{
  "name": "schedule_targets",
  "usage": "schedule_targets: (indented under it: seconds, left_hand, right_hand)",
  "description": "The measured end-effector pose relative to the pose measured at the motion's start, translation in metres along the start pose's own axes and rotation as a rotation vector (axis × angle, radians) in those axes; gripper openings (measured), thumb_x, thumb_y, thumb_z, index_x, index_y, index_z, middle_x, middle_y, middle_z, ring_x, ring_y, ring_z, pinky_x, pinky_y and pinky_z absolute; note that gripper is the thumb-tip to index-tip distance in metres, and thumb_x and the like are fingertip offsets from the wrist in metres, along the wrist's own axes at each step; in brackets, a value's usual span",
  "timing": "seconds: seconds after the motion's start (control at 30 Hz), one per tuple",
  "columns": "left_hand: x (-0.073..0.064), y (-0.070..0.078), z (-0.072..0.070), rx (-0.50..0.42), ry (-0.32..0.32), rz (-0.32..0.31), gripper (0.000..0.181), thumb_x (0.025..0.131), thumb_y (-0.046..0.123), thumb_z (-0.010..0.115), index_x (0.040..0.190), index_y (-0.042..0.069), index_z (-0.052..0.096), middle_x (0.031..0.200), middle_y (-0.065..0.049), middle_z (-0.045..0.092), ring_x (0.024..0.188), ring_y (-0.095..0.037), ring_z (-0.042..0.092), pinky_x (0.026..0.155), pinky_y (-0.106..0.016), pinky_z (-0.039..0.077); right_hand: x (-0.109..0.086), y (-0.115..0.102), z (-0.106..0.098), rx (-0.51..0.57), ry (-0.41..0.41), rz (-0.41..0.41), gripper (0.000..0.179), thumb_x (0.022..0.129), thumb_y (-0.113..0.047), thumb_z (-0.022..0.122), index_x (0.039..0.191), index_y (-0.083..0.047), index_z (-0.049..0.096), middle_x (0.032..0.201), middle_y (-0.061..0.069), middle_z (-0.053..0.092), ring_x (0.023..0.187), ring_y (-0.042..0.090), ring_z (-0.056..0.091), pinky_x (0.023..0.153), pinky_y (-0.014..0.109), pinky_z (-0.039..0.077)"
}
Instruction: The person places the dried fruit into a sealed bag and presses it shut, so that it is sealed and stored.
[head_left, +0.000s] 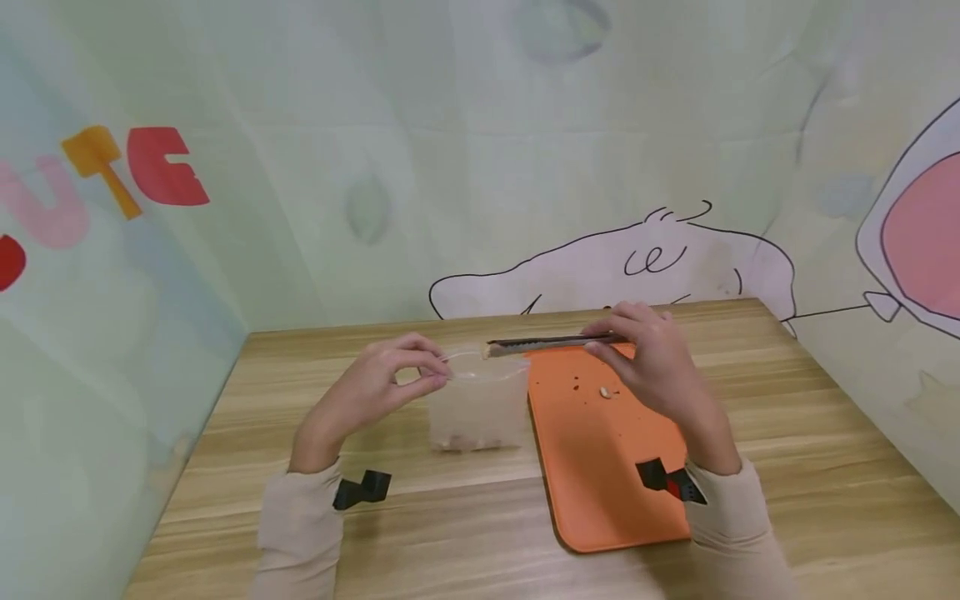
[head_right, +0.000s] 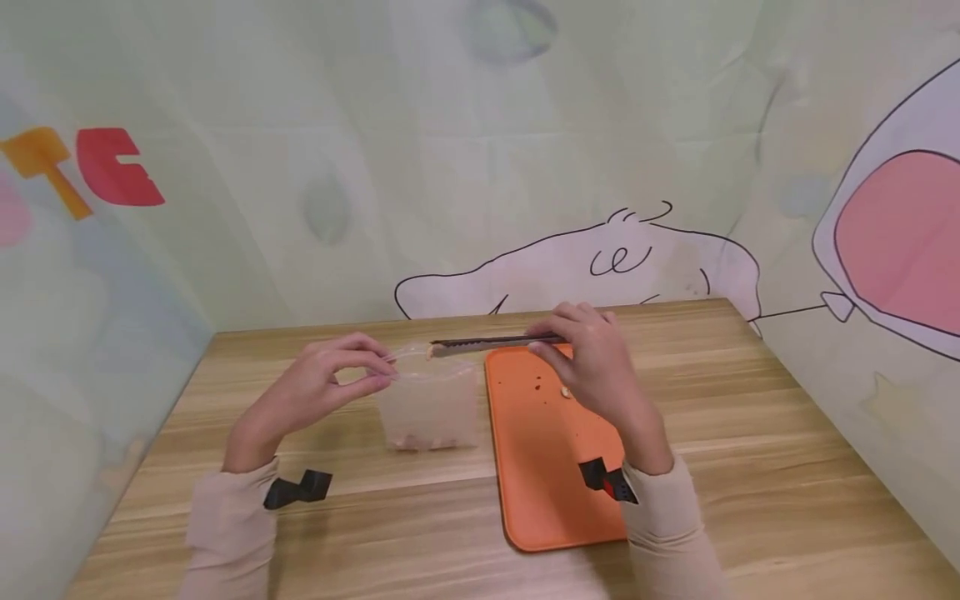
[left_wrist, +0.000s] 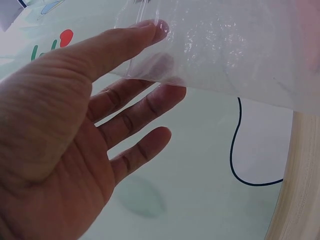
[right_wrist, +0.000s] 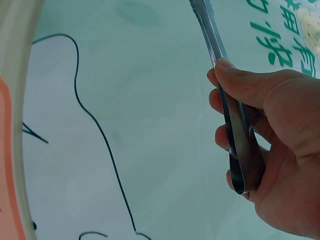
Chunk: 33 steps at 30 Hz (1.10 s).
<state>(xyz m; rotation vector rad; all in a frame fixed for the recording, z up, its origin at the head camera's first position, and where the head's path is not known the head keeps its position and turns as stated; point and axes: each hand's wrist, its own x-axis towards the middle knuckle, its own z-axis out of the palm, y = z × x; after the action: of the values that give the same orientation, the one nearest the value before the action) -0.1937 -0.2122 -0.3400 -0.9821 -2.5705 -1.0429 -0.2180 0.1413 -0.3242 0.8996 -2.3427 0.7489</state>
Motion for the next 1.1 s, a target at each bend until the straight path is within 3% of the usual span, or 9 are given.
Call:
schedule_targets:
  seconds: [0.23, 0.37, 0.47, 0.6, 0.7, 0.77, 0.93, 1.1]
  left_hand:
    - [0.001, 0.001, -0.001, 0.003, -0.010, -0.007, 0.007, 0.092, 0.014, 0.074, 0.098, 0.014, 0.078, 0.108, 0.002, 0.068, 0.096, -0.014, 0.065, 0.079, -0.034, 0.053]
    - [0.001, 0.000, -0.002, 0.007, -0.005, -0.004, 0.007, 0.092, 0.013, 0.074, 0.098, 0.013, 0.078, 0.108, 0.001, 0.068, 0.095, -0.014, 0.066, 0.079, -0.034, 0.054]
    - [0.001, -0.001, -0.002, 0.005, -0.002, 0.002, 0.007, 0.092, 0.013, 0.074, 0.097, 0.013, 0.078, 0.108, 0.001, 0.068, 0.095, -0.014, 0.066, 0.079, -0.034, 0.053]
    - [0.000, -0.002, -0.002, 0.000, 0.001, 0.003, 0.006, 0.092, 0.012, 0.074, 0.096, 0.013, 0.078, 0.108, 0.002, 0.069, 0.094, -0.014, 0.066, 0.078, -0.032, 0.053]
    - [0.000, -0.002, -0.002, -0.004, 0.002, -0.002, 0.006, 0.092, 0.013, 0.074, 0.096, 0.014, 0.078, 0.108, 0.002, 0.068, 0.095, -0.013, 0.066, 0.078, -0.032, 0.053]
    - [0.000, -0.002, -0.002, -0.005, 0.002, -0.003, 0.006, 0.092, 0.013, 0.075, 0.097, 0.013, 0.078, 0.108, 0.002, 0.068, 0.095, -0.013, 0.066, 0.078, -0.033, 0.053]
    - [0.000, -0.002, -0.003, -0.006, -0.003, -0.008, 0.007, 0.092, 0.013, 0.074, 0.097, 0.013, 0.078, 0.108, 0.002, 0.068, 0.095, -0.013, 0.065, 0.079, -0.033, 0.053]
    - [0.000, -0.004, -0.004, -0.003, -0.001, -0.009, 0.007, 0.091, 0.012, 0.075, 0.097, 0.013, 0.078, 0.108, 0.002, 0.068, 0.095, -0.014, 0.066, 0.078, -0.033, 0.053]
  right_hand:
    - [0.000, 0.002, 0.003, 0.029, -0.006, 0.023, 0.014, 0.085, -0.006, 0.079, 0.098, -0.011, 0.075, 0.091, 0.000, 0.064, 0.090, 0.021, 0.058, 0.079, 0.041, 0.034]
    - [-0.006, 0.024, -0.009, 0.020, -0.028, 0.101, 0.016, 0.086, -0.004, 0.078, 0.102, -0.007, 0.074, 0.094, 0.004, 0.064, 0.089, 0.022, 0.060, 0.079, 0.041, 0.046]
    - [-0.014, 0.048, -0.017, -0.031, -0.110, 0.194, 0.017, 0.088, -0.008, 0.077, 0.104, -0.005, 0.074, 0.097, 0.009, 0.065, 0.089, 0.027, 0.064, 0.076, 0.046, 0.052]
    - [-0.030, 0.079, -0.026, -0.111, -0.287, 0.361, 0.017, 0.089, -0.011, 0.076, 0.104, -0.003, 0.073, 0.101, 0.016, 0.065, 0.097, 0.036, 0.059, 0.089, 0.059, 0.038]
    - [-0.040, 0.097, -0.029, -0.143, -0.416, 0.464, 0.017, 0.090, -0.011, 0.075, 0.104, -0.002, 0.072, 0.100, 0.017, 0.068, 0.099, 0.039, 0.056, 0.089, 0.066, 0.027]
    - [-0.046, 0.106, -0.029, -0.143, -0.488, 0.509, 0.016, 0.090, -0.012, 0.074, 0.103, -0.002, 0.071, 0.095, 0.014, 0.069, 0.096, 0.037, 0.057, 0.089, 0.068, 0.026]
    - [-0.055, 0.120, -0.026, -0.118, -0.587, 0.557, 0.009, 0.089, -0.013, 0.074, 0.096, -0.008, 0.070, 0.083, 0.004, 0.065, 0.077, 0.023, 0.057, 0.082, 0.063, 0.030]
    - [-0.057, 0.123, -0.021, -0.102, -0.587, 0.536, 0.008, 0.087, -0.014, 0.074, 0.093, -0.013, 0.069, 0.079, -0.001, 0.058, 0.070, 0.017, 0.051, 0.077, 0.054, 0.031]
